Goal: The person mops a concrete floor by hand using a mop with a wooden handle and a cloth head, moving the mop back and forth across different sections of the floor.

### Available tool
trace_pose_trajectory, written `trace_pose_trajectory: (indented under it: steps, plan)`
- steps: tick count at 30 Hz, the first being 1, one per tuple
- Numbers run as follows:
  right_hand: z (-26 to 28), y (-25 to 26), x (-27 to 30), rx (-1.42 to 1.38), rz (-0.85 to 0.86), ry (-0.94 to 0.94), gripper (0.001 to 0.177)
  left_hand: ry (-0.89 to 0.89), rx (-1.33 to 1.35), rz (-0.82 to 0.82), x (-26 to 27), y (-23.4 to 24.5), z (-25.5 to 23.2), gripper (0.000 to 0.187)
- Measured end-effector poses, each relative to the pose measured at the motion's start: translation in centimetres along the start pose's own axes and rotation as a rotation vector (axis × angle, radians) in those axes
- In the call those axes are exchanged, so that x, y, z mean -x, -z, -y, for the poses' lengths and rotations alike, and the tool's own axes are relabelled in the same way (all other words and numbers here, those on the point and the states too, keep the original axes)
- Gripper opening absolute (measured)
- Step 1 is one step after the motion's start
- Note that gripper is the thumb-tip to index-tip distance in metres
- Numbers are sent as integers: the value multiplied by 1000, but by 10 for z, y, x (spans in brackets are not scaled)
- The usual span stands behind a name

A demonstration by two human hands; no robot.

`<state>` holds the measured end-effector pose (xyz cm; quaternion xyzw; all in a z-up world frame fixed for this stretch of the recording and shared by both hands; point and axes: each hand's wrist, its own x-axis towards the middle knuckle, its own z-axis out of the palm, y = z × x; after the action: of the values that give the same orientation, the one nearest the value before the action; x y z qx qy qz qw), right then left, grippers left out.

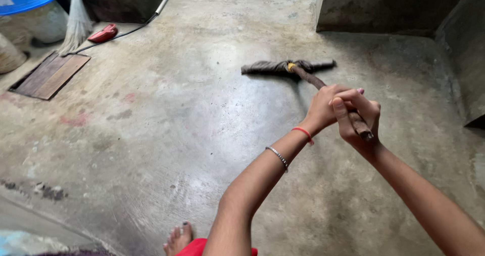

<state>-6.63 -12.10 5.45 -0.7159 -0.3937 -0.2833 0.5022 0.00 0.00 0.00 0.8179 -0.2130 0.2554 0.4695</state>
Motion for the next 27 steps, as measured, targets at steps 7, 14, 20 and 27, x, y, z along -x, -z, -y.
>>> trace_pose_trajectory:
  steps: [7,14,20,27]
  plan:
    - [52,50,21,-286,-99,49,30,13,-164,118,13,-6,-80,36]
    - [97,78,29,-493,-74,388,57,-210,-191,108,45,-30,-110,32]
    - [78,47,26,-194,-133,244,58,-350,-55,17,44,-22,-68,33]
    - [-40,-41,13,-21,-47,206,44,-102,-284,-57,37,22,44,88]
